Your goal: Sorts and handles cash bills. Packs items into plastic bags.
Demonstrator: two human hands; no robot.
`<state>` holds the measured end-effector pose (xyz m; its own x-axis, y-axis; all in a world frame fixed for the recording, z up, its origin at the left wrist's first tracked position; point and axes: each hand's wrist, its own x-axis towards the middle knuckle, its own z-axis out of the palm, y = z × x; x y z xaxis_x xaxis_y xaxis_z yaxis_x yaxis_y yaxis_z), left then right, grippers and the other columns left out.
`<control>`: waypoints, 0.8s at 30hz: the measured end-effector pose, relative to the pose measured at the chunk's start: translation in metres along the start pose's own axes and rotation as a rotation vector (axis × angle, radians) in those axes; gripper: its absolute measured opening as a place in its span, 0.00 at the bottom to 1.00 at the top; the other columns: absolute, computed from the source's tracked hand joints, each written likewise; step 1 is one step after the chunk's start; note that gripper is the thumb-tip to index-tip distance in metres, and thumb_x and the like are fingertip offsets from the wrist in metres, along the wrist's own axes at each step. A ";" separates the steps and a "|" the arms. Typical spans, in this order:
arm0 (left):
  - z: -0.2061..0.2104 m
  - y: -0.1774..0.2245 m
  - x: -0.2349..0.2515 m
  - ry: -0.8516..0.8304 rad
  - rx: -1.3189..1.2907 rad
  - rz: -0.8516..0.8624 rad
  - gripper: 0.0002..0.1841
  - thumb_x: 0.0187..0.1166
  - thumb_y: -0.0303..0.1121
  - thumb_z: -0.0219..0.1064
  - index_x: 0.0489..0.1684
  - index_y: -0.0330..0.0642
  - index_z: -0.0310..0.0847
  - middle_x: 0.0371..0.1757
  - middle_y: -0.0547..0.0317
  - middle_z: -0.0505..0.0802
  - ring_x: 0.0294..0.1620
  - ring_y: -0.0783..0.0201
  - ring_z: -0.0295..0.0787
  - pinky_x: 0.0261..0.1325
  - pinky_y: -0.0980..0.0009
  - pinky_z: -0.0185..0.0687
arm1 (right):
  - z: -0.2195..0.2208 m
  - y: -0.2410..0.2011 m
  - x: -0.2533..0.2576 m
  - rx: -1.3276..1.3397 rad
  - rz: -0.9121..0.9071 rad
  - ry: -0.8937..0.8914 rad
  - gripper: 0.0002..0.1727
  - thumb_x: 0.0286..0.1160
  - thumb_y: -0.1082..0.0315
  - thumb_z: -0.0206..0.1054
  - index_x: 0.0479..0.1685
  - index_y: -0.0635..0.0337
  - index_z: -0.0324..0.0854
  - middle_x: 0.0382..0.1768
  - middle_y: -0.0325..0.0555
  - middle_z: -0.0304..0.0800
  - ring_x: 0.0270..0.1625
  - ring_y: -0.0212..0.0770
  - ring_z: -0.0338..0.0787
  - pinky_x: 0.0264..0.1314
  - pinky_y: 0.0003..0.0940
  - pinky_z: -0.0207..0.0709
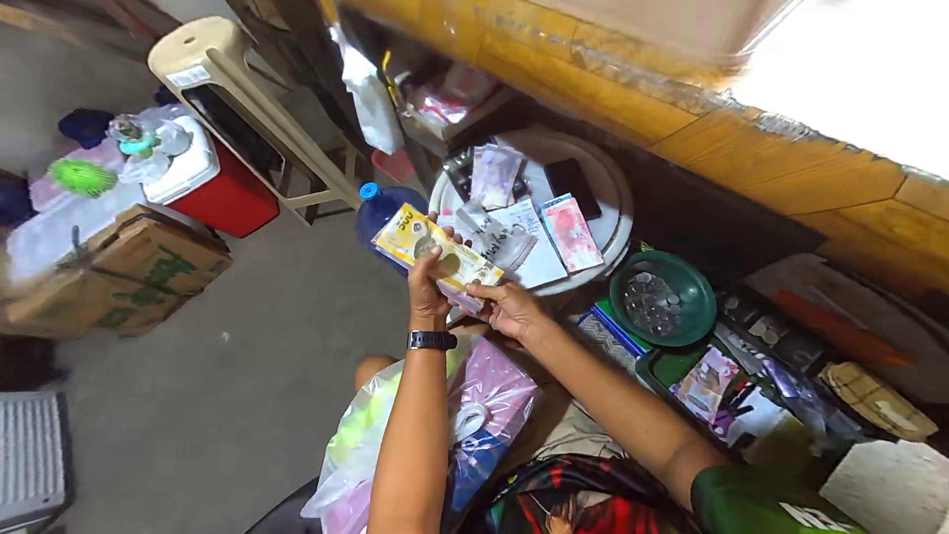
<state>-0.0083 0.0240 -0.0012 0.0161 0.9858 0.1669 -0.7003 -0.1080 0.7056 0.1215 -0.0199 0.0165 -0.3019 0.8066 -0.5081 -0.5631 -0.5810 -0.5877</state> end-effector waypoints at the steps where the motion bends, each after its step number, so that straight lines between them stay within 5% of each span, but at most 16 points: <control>1: -0.003 -0.004 -0.001 0.043 -0.012 -0.046 0.32 0.68 0.31 0.66 0.78 0.48 0.68 0.51 0.63 0.93 0.51 0.65 0.93 0.60 0.65 0.90 | -0.008 0.001 0.001 -0.063 -0.011 -0.042 0.17 0.82 0.77 0.63 0.67 0.63 0.71 0.43 0.50 0.90 0.39 0.40 0.93 0.46 0.35 0.90; 4: -0.005 -0.010 0.006 0.186 -0.101 -0.126 0.26 0.72 0.23 0.48 0.74 0.45 0.69 0.43 0.60 0.91 0.44 0.63 0.93 0.54 0.63 0.90 | -0.039 -0.036 0.010 -0.599 -0.166 -0.241 0.19 0.92 0.63 0.54 0.74 0.63 0.71 0.53 0.48 0.90 0.49 0.37 0.92 0.54 0.37 0.88; 6: -0.007 -0.009 0.010 0.235 -0.114 -0.147 0.26 0.73 0.22 0.45 0.73 0.44 0.67 0.41 0.59 0.90 0.42 0.63 0.92 0.53 0.63 0.90 | -0.058 -0.080 0.037 -0.982 -0.393 -0.120 0.23 0.94 0.63 0.49 0.79 0.65 0.73 0.63 0.58 0.88 0.58 0.46 0.91 0.61 0.43 0.83; 9: -0.001 -0.011 0.005 0.328 -0.064 -0.250 0.25 0.74 0.20 0.44 0.71 0.44 0.69 0.44 0.59 0.90 0.40 0.66 0.91 0.46 0.69 0.90 | -0.092 -0.116 0.099 -1.427 -0.781 0.115 0.14 0.84 0.73 0.61 0.54 0.74 0.88 0.56 0.71 0.87 0.60 0.63 0.88 0.68 0.57 0.77; 12: -0.003 -0.016 -0.003 0.367 0.056 -0.345 0.27 0.75 0.20 0.46 0.76 0.46 0.69 0.54 0.58 0.91 0.46 0.67 0.92 0.48 0.70 0.89 | -0.106 -0.118 0.135 -1.827 -0.771 -0.133 0.09 0.74 0.81 0.65 0.43 0.72 0.91 0.51 0.72 0.87 0.61 0.69 0.86 0.68 0.63 0.76; 16: -0.003 -0.016 0.000 0.390 0.083 -0.351 0.27 0.73 0.18 0.45 0.74 0.43 0.70 0.51 0.56 0.91 0.43 0.64 0.92 0.47 0.66 0.90 | -0.098 -0.114 0.147 -1.974 -0.751 -0.301 0.10 0.74 0.83 0.63 0.43 0.72 0.91 0.49 0.69 0.89 0.61 0.67 0.86 0.70 0.59 0.74; 21: -0.003 -0.015 -0.001 0.415 0.096 -0.351 0.28 0.74 0.18 0.46 0.75 0.44 0.70 0.51 0.55 0.90 0.41 0.64 0.91 0.43 0.67 0.90 | -0.094 -0.117 0.131 -1.921 -0.571 -0.049 0.12 0.80 0.76 0.61 0.53 0.71 0.88 0.53 0.71 0.90 0.60 0.71 0.88 0.64 0.70 0.75; 24: -0.005 -0.014 -0.006 0.425 0.134 -0.342 0.28 0.75 0.20 0.47 0.77 0.45 0.70 0.54 0.55 0.91 0.44 0.65 0.92 0.46 0.68 0.89 | -0.115 -0.110 0.129 -1.886 -0.586 -0.024 0.12 0.79 0.76 0.66 0.55 0.73 0.88 0.56 0.72 0.85 0.63 0.69 0.85 0.69 0.64 0.75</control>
<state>-0.0025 0.0201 -0.0159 -0.0819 0.9297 -0.3592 -0.6084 0.2388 0.7569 0.2334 0.1355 -0.0568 -0.4325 0.9008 -0.0391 0.8058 0.3667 -0.4651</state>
